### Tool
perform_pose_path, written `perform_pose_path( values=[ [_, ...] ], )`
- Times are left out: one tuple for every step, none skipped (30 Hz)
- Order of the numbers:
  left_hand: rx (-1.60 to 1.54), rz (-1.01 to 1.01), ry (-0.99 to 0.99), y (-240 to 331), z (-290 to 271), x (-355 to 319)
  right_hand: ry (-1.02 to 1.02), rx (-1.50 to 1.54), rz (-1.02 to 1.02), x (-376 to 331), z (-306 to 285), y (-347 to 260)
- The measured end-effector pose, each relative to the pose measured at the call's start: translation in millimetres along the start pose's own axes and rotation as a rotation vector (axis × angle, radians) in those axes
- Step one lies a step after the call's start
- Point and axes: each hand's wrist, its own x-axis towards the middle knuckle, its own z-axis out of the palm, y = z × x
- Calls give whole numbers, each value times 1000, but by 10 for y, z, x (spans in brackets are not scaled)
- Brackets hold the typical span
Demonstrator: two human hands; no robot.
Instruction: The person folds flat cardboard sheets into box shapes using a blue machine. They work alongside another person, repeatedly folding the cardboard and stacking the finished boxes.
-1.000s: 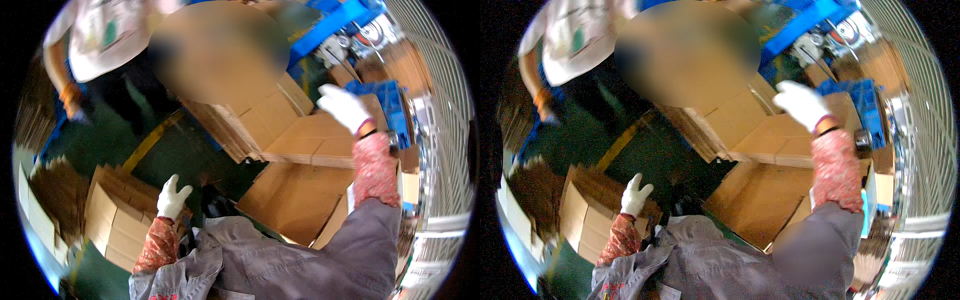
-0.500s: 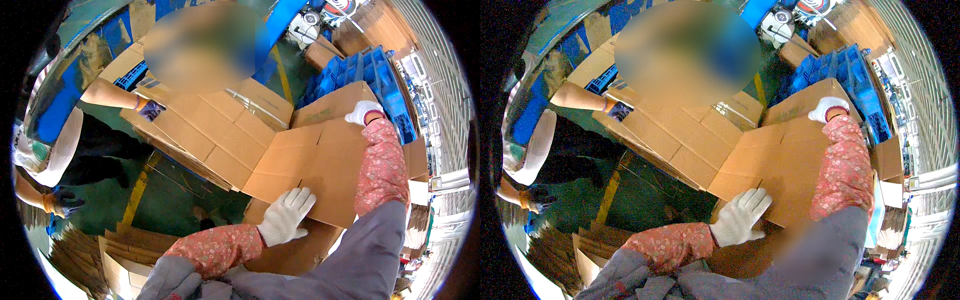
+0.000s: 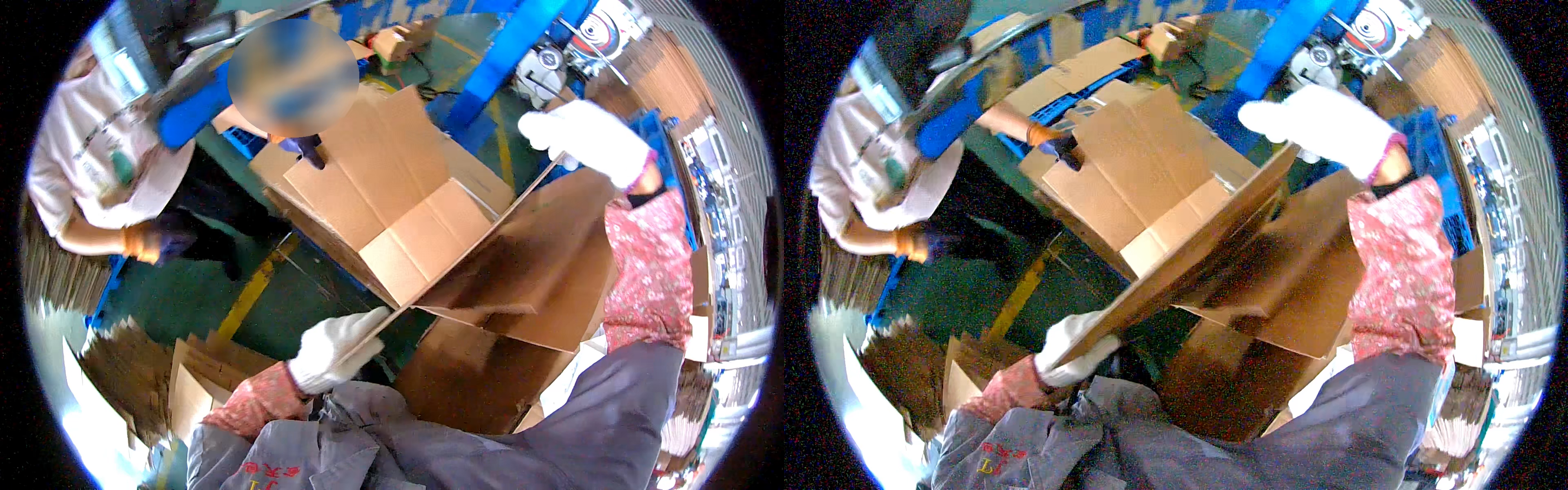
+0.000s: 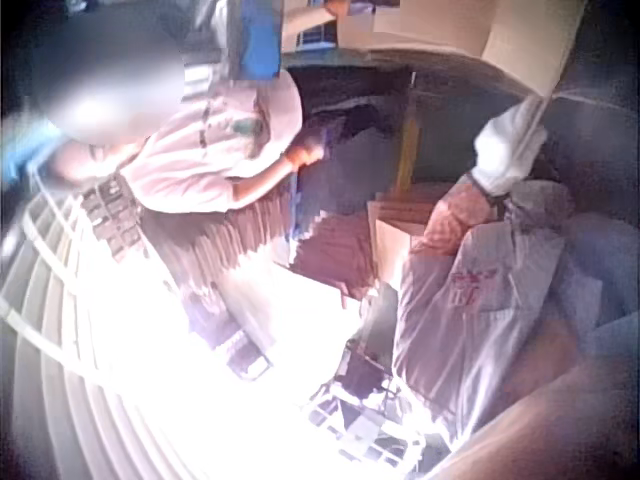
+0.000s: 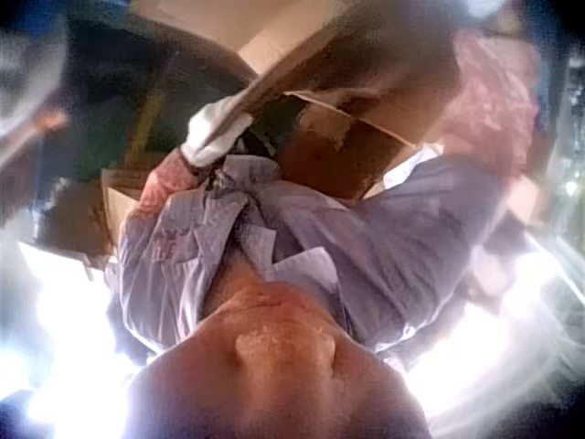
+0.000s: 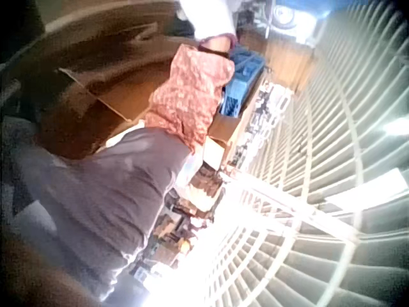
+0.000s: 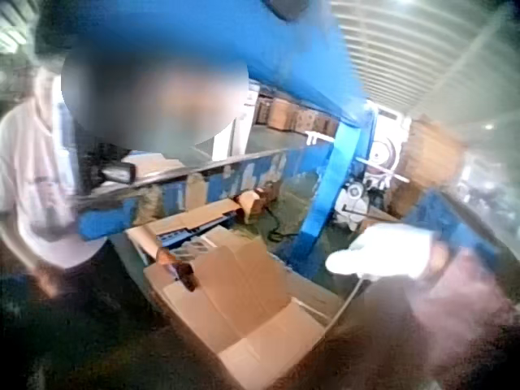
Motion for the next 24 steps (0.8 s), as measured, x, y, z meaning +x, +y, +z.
perform_pose_path(
  values=[
    [11, -9, 49, 11, -105, -268, -21, 199, -174, -126, -13, -149],
    [24, -11, 96, 16, -161, -551, -43, 174, -413, -220, -25, -212],
    [111, 25, 184, 14, -179, -823, -65, 157, -650, -314, -43, -293],
    [199, 60, 271, -4, -176, -1098, -122, 231, -749, -421, 15, -404],
    [195, 26, 351, 71, -208, -1307, -189, 316, -755, -529, 110, -559],
    [190, -9, 430, 154, -250, -1513, -227, 428, -662, -621, 223, -688],
    [248, -52, 448, 232, -325, -1677, -246, 530, -564, -705, 322, -777],
    [310, -102, 461, 305, -397, -1881, -216, 582, -527, -729, 485, -798],
    [232, -15, 617, 343, -484, -1955, -185, 635, -488, -735, 557, -757],
    [96, -47, 699, 328, -545, -2085, -124, 658, -420, -790, 655, -806],
    [-205, -150, 793, 272, -530, -2232, -34, 658, -349, -784, 748, -883],
    [-547, -228, 894, 233, -546, -2302, 79, 655, -290, -753, 808, -967],
    [-758, -268, 976, 187, -576, -2310, 168, 655, -247, -672, 846, -1020],
    [-792, -302, 1012, 181, -634, -2234, 261, 671, -249, -528, 877, -1005],
    [-851, -311, 1060, 219, -696, -2083, 340, 671, -292, -349, 885, -985],
    [-917, -314, 1097, 236, -753, -1916, 416, 667, -321, -167, 886, -940],
    [-1011, -342, 1133, 156, -803, -1821, 460, 682, -354, 43, 935, -924],
    [-1107, -292, 1133, 326, -968, -1653, 380, 760, -323, 230, 974, -823],
    [-1204, -242, 1131, 500, -1131, -1490, 246, 886, -288, 387, 1050, -699],
    [-1306, -267, 1175, 596, -1241, -1496, 98, 1024, -287, 616, 1193, -745],
    [-1406, -290, 1144, 512, -1287, -1433, 82, 988, -306, 629, 1216, -836],
    [-1410, -305, 1139, 513, -1309, -1386, 144, 801, -359, 610, 1221, -915],
    [-1404, -329, 1140, 588, -1346, -1366, 132, 830, -314, 719, 1234, -949],
    [-1399, -353, 1141, 627, -1378, -1349, 153, 878, -276, 791, 1226, -967]
  ],
)
